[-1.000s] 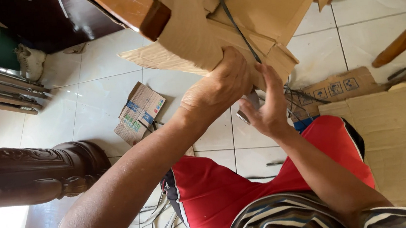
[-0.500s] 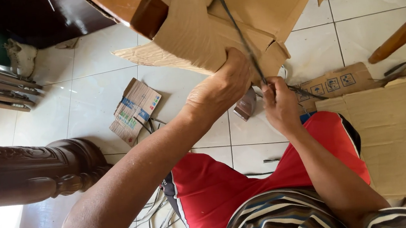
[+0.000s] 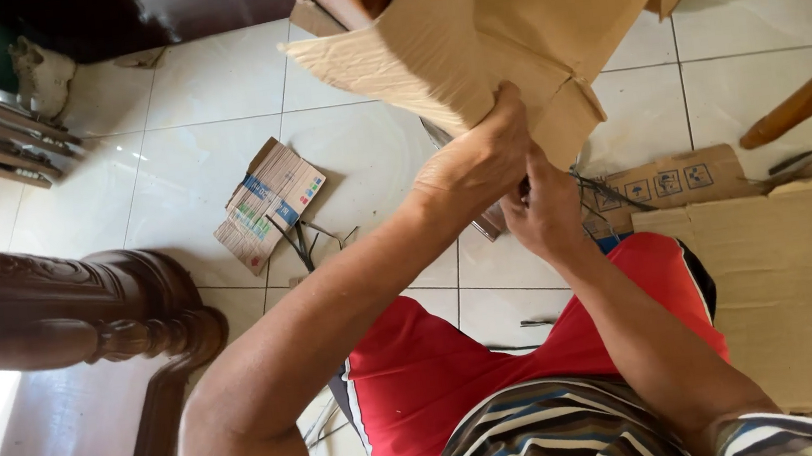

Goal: Wrapping a wooden furniture leg with cardboard and securing it with plastic straps for protection.

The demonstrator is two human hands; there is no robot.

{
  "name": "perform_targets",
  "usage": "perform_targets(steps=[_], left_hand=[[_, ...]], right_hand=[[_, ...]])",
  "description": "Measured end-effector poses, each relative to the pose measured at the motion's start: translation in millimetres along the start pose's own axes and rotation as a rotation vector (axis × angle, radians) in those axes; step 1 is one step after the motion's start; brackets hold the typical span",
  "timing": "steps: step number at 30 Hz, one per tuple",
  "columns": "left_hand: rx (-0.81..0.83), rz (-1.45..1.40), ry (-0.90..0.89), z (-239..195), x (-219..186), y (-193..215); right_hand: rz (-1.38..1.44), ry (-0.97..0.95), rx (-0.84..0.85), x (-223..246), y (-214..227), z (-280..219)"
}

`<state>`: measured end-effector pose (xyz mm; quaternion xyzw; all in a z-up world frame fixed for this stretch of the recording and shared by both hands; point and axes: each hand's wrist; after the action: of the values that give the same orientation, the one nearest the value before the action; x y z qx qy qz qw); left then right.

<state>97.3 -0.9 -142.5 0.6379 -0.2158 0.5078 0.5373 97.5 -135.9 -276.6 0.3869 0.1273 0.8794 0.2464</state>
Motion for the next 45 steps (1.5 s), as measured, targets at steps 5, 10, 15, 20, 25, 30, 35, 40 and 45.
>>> perform_targets(steps=[5, 10, 15, 20, 25, 30, 35, 40, 45], left_hand=[[0.037, -0.038, 0.161, 0.3, 7.3, 29.1], [0.061, -0.133, 0.334, -7.2, -9.4, 45.9], [-0.170, -0.397, 0.484, -41.2, -36.5, 60.9], [-0.716, -0.644, 1.089, -68.7, -152.0, 6.6], [-0.627, -1.007, 1.614, -110.4, -208.3, -25.2], [0.201, -1.502, 1.979, -132.3, -250.8, -87.5], [0.599, -1.551, 1.673, -147.1, -271.9, -161.9], [0.685, -1.582, 1.682, -165.5, -273.2, -223.5], [0.572, -1.426, 1.636, -162.9, -291.7, -289.7]], right_hand=[[-0.194, 0.125, 0.127, -47.0, -31.2, -14.6], [-0.391, 0.302, 0.180, -18.4, -20.0, 5.3], [-1.227, 0.069, -0.457, 42.5, -62.8, -12.0], [-0.441, 0.127, -0.158, 4.1, -18.5, 0.9], [0.004, 0.235, 0.052, 42.1, -11.1, 5.5], [0.121, 0.297, 0.118, 70.3, -18.3, 10.4], [0.131, 0.209, 0.114, 42.4, -23.9, 2.2], [0.004, 0.013, 0.125, 15.2, -25.1, -5.8], [-0.135, -0.014, 0.076, 6.5, -24.2, -7.9]])
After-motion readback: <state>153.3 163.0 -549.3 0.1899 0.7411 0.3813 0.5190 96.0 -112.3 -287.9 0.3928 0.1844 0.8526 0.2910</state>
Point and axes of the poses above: each hand's wrist, its own z-axis towards the middle knuckle, its own y-axis out of the back of the hand, x = y × z, and after that the axes turned 10 degrees about -x, right-handed
